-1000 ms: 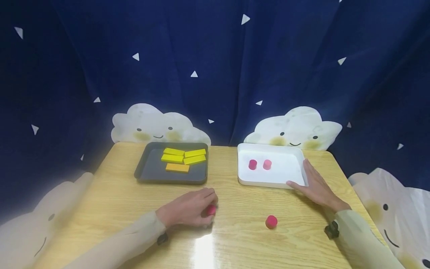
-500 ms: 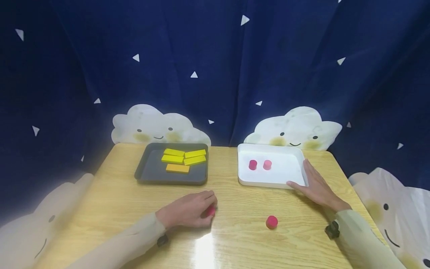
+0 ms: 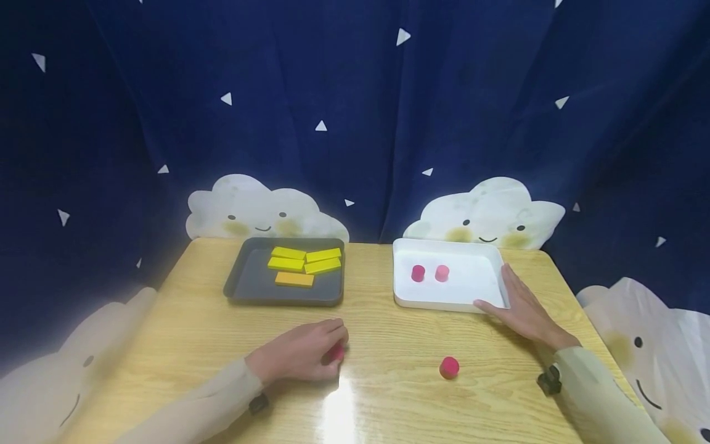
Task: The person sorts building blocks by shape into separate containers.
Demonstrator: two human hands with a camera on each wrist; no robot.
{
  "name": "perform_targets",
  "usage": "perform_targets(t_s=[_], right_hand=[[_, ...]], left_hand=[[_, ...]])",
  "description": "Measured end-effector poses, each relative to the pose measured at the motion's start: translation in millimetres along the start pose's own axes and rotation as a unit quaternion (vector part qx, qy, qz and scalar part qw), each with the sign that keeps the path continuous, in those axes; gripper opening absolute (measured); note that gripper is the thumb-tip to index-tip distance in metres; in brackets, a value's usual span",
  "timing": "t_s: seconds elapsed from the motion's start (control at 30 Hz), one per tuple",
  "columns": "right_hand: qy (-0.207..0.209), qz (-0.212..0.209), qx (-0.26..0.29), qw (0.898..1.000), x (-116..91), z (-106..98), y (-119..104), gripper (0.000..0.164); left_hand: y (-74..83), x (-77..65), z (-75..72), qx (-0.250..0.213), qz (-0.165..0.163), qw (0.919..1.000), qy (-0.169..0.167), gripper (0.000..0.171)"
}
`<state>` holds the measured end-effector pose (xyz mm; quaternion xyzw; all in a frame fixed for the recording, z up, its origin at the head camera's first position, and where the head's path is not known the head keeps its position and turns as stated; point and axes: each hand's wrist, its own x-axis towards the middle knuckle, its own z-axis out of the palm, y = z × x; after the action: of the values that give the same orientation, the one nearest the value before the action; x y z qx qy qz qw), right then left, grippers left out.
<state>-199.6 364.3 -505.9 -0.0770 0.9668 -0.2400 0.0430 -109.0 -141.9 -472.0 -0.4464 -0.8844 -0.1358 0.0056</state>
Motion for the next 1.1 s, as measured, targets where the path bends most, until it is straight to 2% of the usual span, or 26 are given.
perform_targets(t_s=[0.2,0.4,0.53,0.83,1.1], right_hand=[[0.0,-0.002,0.0,1.0,-1,0,-1,0.127],[0.001,0.0,0.0,1.0,-1,0,0,0.127],[0.003,-0.001,0.002,1.0,0,1,1,0.127],[0.003,0.001,0.0,1.0,0,2,3,0.128],[0.004,0.002,0.003,1.0,0,1,2,0.128]], left_hand=[[3.0,2.4,-6.2,-0.009,0.011,0.9999,0.008,0.02],[7.2,17.6,-18.7,-0.005,0.024,0.9996,0.01,0.02],[10.0,33.3,-29.7,-0.017,0.025,0.9995,0.002,0.018],[11.4,74.3,-58.9,-0.03,0.029,0.9991,0.007,0.019],[6.1,116.9,-74.2,-0.032,0.041,0.9985,0.016,0.022]])
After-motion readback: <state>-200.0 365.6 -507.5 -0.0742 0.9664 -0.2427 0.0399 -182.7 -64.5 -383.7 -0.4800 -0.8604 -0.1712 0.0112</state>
